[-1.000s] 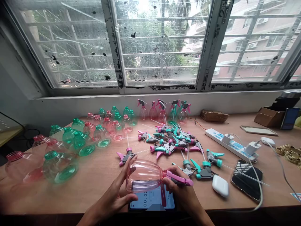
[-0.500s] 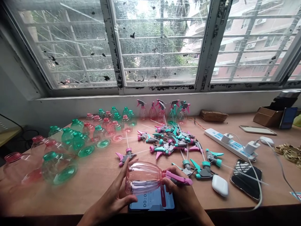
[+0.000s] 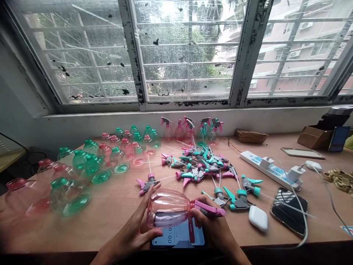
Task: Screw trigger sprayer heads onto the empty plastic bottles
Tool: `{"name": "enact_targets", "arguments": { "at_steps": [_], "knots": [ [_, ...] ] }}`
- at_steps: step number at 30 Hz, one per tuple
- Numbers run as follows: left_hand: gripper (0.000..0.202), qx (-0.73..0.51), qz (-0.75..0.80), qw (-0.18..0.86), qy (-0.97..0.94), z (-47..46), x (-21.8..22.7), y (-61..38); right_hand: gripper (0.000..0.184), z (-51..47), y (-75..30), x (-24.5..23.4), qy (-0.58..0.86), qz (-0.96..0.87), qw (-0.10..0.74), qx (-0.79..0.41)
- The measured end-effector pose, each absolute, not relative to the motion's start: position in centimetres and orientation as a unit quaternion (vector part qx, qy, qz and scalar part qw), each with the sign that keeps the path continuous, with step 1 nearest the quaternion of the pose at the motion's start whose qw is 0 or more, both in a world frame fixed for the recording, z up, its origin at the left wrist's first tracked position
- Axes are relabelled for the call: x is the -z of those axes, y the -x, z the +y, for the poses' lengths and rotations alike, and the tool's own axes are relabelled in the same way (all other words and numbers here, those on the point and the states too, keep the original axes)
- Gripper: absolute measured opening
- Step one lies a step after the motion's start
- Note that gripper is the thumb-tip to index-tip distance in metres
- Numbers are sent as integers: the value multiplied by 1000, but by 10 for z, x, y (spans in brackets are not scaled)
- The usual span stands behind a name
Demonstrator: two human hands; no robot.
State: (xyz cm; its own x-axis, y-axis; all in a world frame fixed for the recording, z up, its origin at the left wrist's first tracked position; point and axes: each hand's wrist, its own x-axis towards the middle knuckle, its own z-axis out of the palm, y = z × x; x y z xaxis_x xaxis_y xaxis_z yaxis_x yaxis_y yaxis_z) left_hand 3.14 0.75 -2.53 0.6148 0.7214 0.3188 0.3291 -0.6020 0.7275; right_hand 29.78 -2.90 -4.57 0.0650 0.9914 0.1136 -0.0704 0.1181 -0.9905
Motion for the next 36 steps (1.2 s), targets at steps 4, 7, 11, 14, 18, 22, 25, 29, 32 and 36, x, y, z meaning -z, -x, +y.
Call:
{"name": "enact_targets", "arguments": {
  "at_steps": [4,7,11,14,18,22,25,29,32,36],
  "knots": [
    [98,-305,317,320,-839,8,22,-32,33,-28,-299,46,465,-501,561,-467],
    [93,-305,321,316,-839,7,24,-32,34,-28,-300,48,458,-497,559,-480],
    [81,-314,324,306,-838,8,29,-32,35,-29,-299,49,455,-488,565,-485],
    [89,-319,316,304,-841,10,32,-31,35,-29,-298,49,458,-480,572,-483],
    [107,-326,311,321,-833,9,28,-31,32,-29,-297,49,458,-484,572,-478],
    [93,-318,307,299,-846,10,26,-31,33,-29,-297,50,455,-473,570,-494],
    [76,-336,290,268,-855,11,31,-30,33,-28,-298,52,453,-475,569,-495],
    [73,-338,287,262,-857,14,38,-28,30,-28,-301,53,452,-484,560,-498],
    [99,-331,291,294,-848,14,38,-27,29,-28,-302,50,451,-494,556,-494],
    [102,-337,298,320,-834,12,31,-29,30,-29,-299,47,465,-485,569,-474]
  ]
}}
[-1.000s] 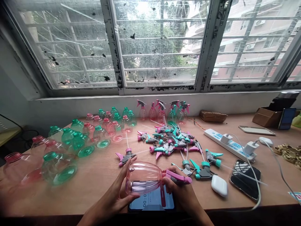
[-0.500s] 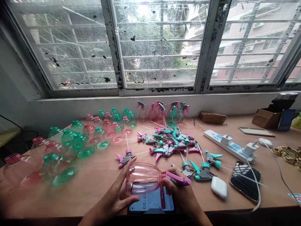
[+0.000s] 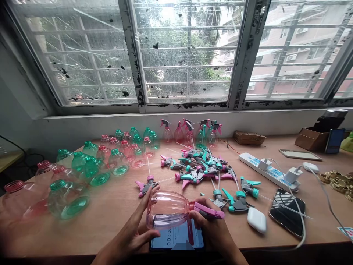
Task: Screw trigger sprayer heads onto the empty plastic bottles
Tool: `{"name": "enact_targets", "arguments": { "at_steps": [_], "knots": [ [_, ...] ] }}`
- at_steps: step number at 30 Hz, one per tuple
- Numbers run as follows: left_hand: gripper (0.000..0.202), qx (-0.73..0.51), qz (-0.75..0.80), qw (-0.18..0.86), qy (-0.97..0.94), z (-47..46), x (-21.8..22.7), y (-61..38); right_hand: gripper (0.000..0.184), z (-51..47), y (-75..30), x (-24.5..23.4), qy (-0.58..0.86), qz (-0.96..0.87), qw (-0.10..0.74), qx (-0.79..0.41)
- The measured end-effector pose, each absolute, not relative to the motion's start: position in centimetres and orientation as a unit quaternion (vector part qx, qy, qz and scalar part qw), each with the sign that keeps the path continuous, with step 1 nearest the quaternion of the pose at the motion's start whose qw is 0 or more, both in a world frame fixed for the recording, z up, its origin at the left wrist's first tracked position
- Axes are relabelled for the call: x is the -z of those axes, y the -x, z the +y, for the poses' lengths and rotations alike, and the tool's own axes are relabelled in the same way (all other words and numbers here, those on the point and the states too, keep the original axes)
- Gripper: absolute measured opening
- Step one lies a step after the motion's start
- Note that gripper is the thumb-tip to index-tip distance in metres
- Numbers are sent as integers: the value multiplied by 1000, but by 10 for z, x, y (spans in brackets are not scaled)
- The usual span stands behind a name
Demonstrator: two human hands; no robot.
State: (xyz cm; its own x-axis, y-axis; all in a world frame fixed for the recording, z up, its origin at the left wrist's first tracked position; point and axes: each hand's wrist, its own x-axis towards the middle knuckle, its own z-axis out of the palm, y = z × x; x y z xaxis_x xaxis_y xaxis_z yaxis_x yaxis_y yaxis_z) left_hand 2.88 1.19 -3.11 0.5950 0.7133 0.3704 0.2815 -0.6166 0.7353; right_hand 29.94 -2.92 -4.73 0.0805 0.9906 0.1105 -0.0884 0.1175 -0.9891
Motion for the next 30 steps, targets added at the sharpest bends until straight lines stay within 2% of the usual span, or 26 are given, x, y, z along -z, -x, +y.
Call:
{"name": "enact_targets", "arguments": {
  "at_steps": [7,12,14,16,20,21,26,28,30],
  "knots": [
    [71,-325,307,289,-846,11,32,-30,40,-31,-298,47,483,-483,562,-467],
    [102,-340,298,310,-836,12,33,-31,33,-29,-300,48,470,-495,550,-481],
    [102,-337,302,310,-836,11,30,-31,33,-28,-299,49,470,-497,549,-480],
    [95,-334,308,306,-837,10,28,-32,34,-28,-298,49,470,-495,552,-479],
    [64,-346,316,292,-833,10,33,-32,35,-29,-295,48,469,-485,573,-465],
    [63,-344,317,292,-834,11,35,-32,35,-29,-296,49,465,-484,576,-466],
    [103,-341,302,315,-832,14,39,-30,30,-27,-300,51,448,-497,556,-493],
    [101,-342,296,325,-831,14,37,-30,29,-27,-301,51,449,-498,554,-495],
    [89,-344,299,325,-829,14,36,-31,28,-27,-300,51,454,-495,555,-490]
  ]
}}
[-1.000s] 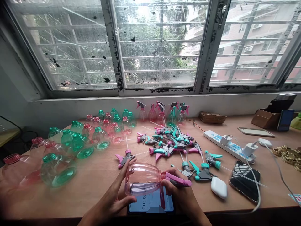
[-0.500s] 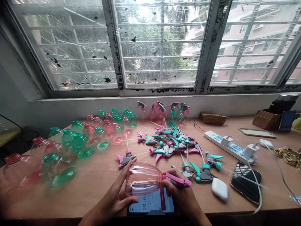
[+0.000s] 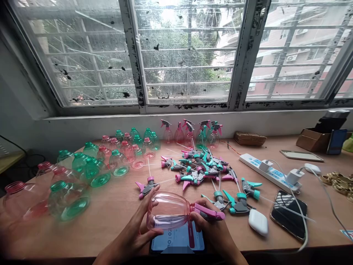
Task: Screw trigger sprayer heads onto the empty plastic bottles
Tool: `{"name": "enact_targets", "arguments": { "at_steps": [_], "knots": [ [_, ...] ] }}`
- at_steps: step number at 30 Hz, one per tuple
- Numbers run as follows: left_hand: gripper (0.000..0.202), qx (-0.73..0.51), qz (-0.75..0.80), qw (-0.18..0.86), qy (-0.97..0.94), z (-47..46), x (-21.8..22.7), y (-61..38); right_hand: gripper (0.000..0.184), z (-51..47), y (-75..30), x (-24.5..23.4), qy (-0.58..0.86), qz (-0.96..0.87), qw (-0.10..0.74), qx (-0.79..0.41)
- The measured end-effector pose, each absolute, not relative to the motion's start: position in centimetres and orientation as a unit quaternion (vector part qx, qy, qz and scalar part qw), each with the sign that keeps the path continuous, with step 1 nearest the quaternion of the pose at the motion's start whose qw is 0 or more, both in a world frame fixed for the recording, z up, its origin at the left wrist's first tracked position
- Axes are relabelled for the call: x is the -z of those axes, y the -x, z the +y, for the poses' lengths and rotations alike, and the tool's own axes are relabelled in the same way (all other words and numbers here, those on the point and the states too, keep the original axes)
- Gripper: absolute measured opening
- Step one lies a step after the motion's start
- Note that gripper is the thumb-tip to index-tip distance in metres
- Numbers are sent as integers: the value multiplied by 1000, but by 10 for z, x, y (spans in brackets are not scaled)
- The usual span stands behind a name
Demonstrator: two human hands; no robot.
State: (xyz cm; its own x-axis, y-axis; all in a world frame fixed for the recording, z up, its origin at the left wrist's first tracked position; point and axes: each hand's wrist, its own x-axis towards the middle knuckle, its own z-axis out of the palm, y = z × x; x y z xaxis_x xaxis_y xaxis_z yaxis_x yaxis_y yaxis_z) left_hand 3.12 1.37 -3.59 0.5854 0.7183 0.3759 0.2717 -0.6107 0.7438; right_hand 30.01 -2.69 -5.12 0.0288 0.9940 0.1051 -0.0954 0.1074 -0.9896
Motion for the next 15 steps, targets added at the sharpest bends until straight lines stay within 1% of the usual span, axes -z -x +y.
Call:
{"name": "enact_targets", "arguments": {
  "at_steps": [2,4,5,8,10,12,15],
  "knots": [
    [77,-351,306,315,-827,13,36,-31,29,-27,-299,51,463,-496,556,-481],
    [72,-353,306,303,-831,13,37,-30,30,-28,-299,50,469,-502,549,-476],
    [75,-351,301,297,-835,13,38,-30,30,-28,-299,49,469,-503,547,-477],
    [98,-342,295,291,-843,13,35,-29,29,-27,-300,45,476,-510,539,-472],
    [105,-339,301,297,-841,12,31,-30,28,-27,-301,43,492,-519,530,-456],
    [102,-333,307,300,-840,11,28,-31,28,-28,-301,42,499,-524,524,-449],
    [89,-332,315,283,-843,10,28,-32,33,-30,-299,44,488,-509,541,-459]
  ]
}}
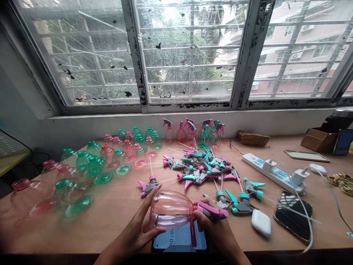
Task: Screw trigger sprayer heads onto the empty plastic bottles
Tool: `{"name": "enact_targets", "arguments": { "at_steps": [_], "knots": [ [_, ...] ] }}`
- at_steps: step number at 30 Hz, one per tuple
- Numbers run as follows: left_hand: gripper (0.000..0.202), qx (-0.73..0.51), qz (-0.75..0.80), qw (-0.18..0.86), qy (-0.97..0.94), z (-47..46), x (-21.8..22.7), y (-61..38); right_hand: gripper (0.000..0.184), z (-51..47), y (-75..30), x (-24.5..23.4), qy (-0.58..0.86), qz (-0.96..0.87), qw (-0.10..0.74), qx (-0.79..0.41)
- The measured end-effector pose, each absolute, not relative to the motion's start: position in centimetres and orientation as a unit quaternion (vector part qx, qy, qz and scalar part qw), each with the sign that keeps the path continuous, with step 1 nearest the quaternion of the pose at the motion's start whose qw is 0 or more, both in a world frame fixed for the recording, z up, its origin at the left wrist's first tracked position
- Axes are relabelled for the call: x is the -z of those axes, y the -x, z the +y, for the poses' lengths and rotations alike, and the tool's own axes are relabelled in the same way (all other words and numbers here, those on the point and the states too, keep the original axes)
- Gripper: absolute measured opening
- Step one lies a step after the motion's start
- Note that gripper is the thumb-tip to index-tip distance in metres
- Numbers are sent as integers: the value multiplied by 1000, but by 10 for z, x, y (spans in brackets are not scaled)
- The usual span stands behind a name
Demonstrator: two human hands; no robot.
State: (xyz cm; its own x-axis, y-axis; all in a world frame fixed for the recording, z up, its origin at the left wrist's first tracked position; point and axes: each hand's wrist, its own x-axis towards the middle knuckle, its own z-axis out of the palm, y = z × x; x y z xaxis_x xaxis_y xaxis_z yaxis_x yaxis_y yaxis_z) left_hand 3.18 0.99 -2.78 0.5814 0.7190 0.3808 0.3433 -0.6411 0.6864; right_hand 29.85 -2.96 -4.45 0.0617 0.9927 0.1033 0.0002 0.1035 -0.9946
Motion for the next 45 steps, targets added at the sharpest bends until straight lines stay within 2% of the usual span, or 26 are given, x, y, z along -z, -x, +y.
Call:
{"name": "enact_targets", "arguments": {
  "at_steps": [3,7,9,17,22,30,35,43,45],
  "knots": [
    [79,-339,318,276,-841,11,33,-31,35,-30,-297,47,478,-496,558,-463],
    [103,-331,311,296,-840,13,38,-28,32,-29,-296,47,476,-501,557,-460],
    [108,-332,314,305,-835,13,37,-28,31,-29,-296,48,473,-494,557,-470],
    [78,-334,302,285,-846,11,33,-30,34,-31,-295,47,467,-483,567,-477],
    [105,-330,311,320,-832,12,34,-30,33,-30,-297,46,460,-493,561,-481],
    [78,-329,300,316,-838,12,39,-28,32,-31,-296,44,458,-489,559,-489],
    [107,-328,301,345,-826,11,36,-30,32,-30,-297,46,450,-489,562,-493],
    [76,-340,279,311,-843,15,40,-28,31,-29,-298,51,449,-490,564,-490],
    [84,-337,280,319,-840,15,40,-28,31,-29,-300,51,449,-494,554,-497]
  ]
}}
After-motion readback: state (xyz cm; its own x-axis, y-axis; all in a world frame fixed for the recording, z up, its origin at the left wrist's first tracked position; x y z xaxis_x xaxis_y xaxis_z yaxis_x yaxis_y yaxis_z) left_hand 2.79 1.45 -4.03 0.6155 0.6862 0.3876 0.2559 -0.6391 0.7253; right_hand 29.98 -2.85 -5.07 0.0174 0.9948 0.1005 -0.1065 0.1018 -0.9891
